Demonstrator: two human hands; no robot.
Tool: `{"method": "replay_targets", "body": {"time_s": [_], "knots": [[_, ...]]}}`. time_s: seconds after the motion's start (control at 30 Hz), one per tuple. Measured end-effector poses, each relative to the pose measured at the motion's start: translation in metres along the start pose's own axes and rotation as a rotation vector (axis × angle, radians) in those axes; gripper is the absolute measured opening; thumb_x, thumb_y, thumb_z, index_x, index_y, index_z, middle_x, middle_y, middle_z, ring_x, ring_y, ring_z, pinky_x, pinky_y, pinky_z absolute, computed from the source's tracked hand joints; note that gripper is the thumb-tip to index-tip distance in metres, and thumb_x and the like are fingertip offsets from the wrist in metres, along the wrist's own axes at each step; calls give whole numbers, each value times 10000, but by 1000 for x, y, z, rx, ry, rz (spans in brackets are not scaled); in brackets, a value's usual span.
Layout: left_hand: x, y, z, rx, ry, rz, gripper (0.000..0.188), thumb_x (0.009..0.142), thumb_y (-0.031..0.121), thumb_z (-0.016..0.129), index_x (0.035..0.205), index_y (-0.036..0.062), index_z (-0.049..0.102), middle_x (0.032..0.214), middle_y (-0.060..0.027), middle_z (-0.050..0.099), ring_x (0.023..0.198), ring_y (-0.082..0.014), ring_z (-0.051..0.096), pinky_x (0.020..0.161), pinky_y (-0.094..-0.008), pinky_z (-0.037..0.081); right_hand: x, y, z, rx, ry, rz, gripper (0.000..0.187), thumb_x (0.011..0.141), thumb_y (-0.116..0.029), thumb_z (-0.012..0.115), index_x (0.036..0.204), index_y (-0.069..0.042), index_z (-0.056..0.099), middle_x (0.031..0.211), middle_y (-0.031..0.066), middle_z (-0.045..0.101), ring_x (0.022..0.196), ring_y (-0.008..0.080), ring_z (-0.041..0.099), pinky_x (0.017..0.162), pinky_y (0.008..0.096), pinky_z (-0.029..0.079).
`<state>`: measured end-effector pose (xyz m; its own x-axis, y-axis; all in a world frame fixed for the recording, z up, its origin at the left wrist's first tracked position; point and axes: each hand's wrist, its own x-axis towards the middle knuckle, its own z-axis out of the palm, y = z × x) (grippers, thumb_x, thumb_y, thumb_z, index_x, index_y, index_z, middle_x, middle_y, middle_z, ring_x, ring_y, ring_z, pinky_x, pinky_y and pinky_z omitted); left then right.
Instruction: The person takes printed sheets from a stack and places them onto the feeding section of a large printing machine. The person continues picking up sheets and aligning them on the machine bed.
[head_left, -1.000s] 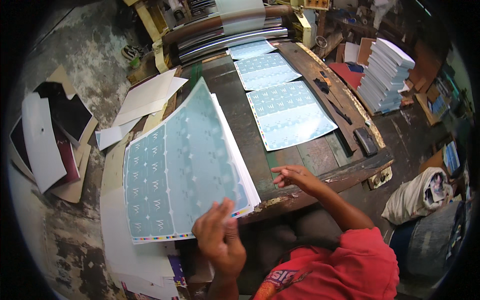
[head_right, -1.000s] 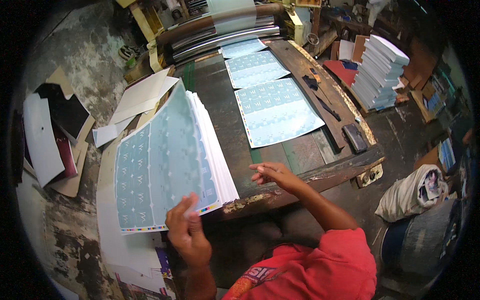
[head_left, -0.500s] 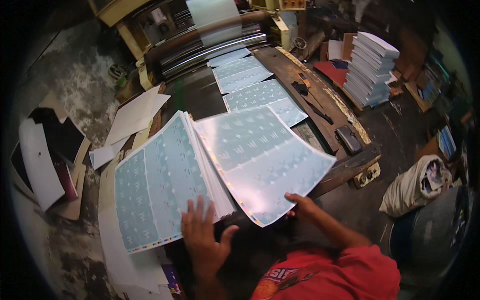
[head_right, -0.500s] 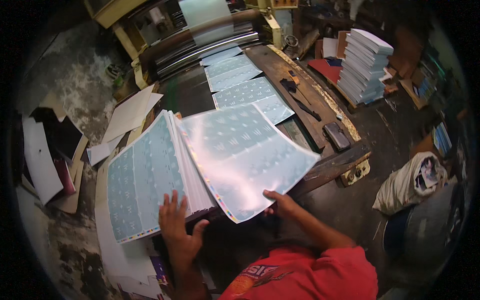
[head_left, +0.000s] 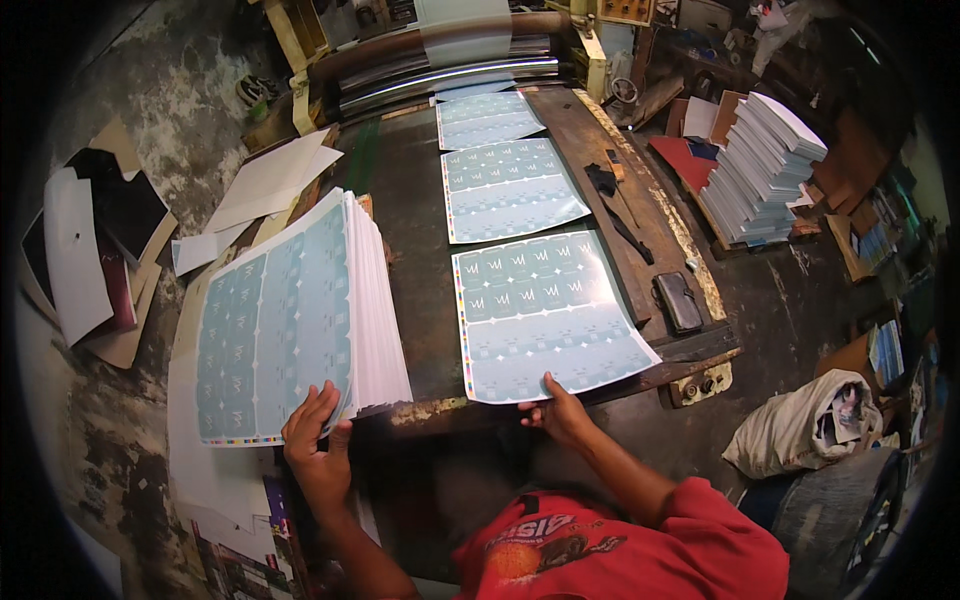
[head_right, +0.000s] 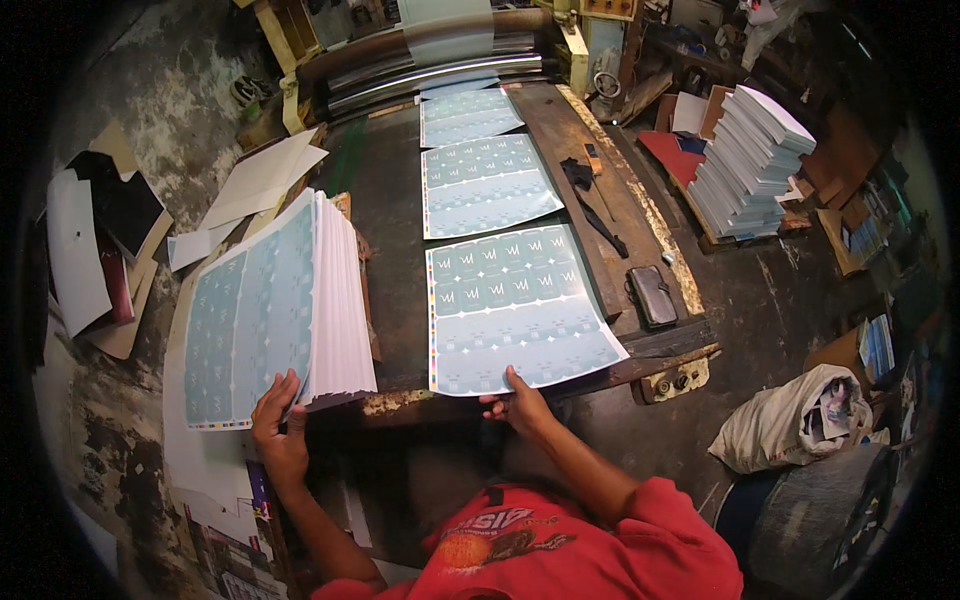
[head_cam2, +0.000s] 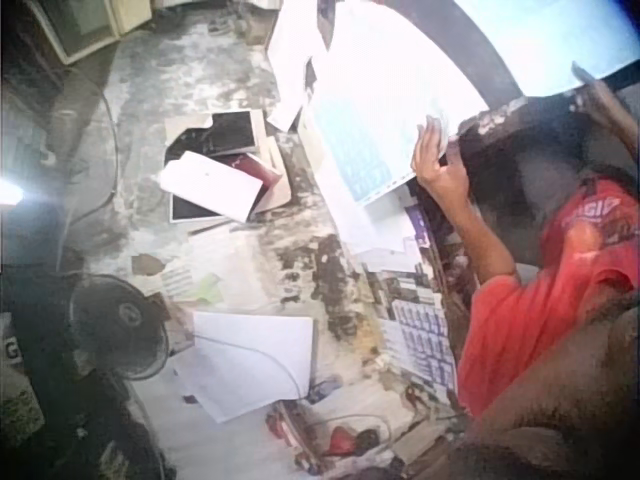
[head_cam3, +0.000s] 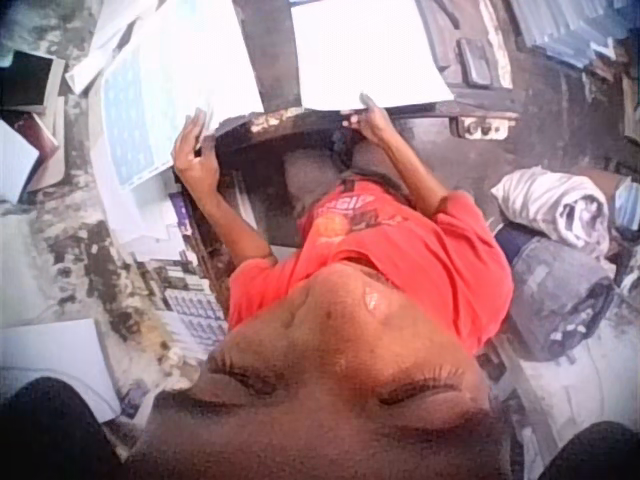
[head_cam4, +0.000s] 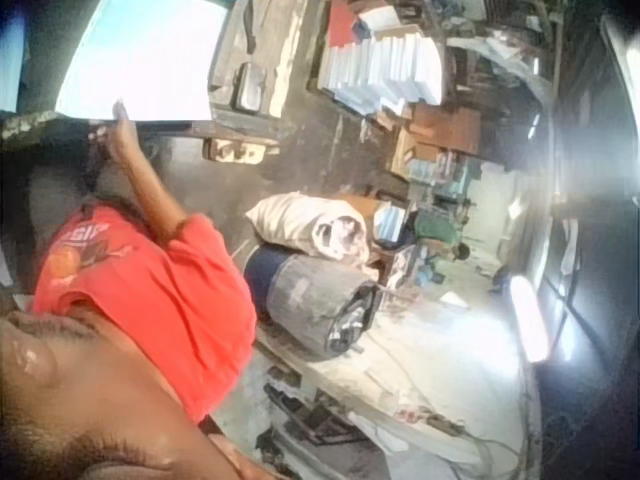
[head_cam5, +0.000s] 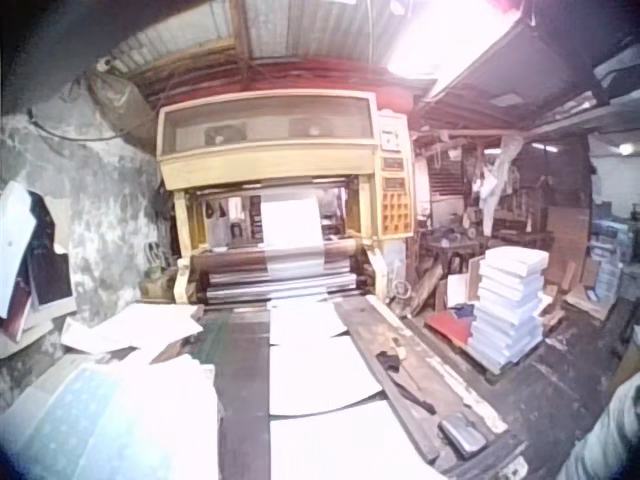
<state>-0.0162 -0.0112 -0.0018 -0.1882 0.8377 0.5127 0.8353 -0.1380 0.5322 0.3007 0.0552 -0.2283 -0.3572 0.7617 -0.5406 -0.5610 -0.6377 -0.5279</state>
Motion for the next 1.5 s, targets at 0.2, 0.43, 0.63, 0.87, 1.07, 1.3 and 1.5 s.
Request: {"method": "replay_targets", "body": {"time_s": [0.2,0.43,0.63,0.87,1.07,1.3,1.5], "knots": [[3,0,19,-209,191,-234,311,986,250,550,1035,-24,691,1045,-151,708,1037,-310,646,923,-399,464,26,-22,13,77,-46,-63,543,1013,-500,400,1220,-3,469,882,170,671,599,176,605,761,439,557],[-3,9,18,29,146,-138,278,975,252,574,1068,19,694,1062,-124,705,1087,-296,609,993,-403,410,63,-29,18,128,-25,-157,585,1003,-509,414,1229,29,452,935,194,670,614,193,634,716,402,574],[-4,5,10,-299,203,-260,299,989,267,559,1073,11,691,1100,-128,691,1134,-290,593,1009,-388,398,94,-32,21,170,37,-231,506,1011,-479,413,1225,-22,436,962,160,649,690,193,608,717,424,563],[-6,32,2,-145,115,21,236,954,266,598,1032,80,720,1083,-84,707,1117,-285,615,1039,-441,344,55,-40,55,136,81,-259,672,962,-535,478,1445,-111,282,1252,165,548,882,241,610,824,448,542],[-17,54,3,-143,-391,389,212,823,340,734,986,208,762,1145,25,703,1245,-289,552,1115,-554,214,-57,-60,91,-42,-600,-230,676,900,-387,629,1398,-33,339,1138,154,590,870,236,650,703,372,568],[-16,90,0,-658,-638,252,758,799,624,647,1281,42,599,1315,-157,593,1301,-337,500,1136,-569,235,-62,-11,26,-30,-260,-61,347,924,-222,604,1167,3,502,790,99,608,614,189,587,604,344,535],[-21,149,-15,-1887,-662,349,1056,768,792,470,1383,-65,422,1395,-272,467,1282,-421,482,1067,-545,368,-76,56,-40,-24,57,87,398,969,-361,550,1151,-9,507,794,129,624,656,199,592,707,429,542]]}}
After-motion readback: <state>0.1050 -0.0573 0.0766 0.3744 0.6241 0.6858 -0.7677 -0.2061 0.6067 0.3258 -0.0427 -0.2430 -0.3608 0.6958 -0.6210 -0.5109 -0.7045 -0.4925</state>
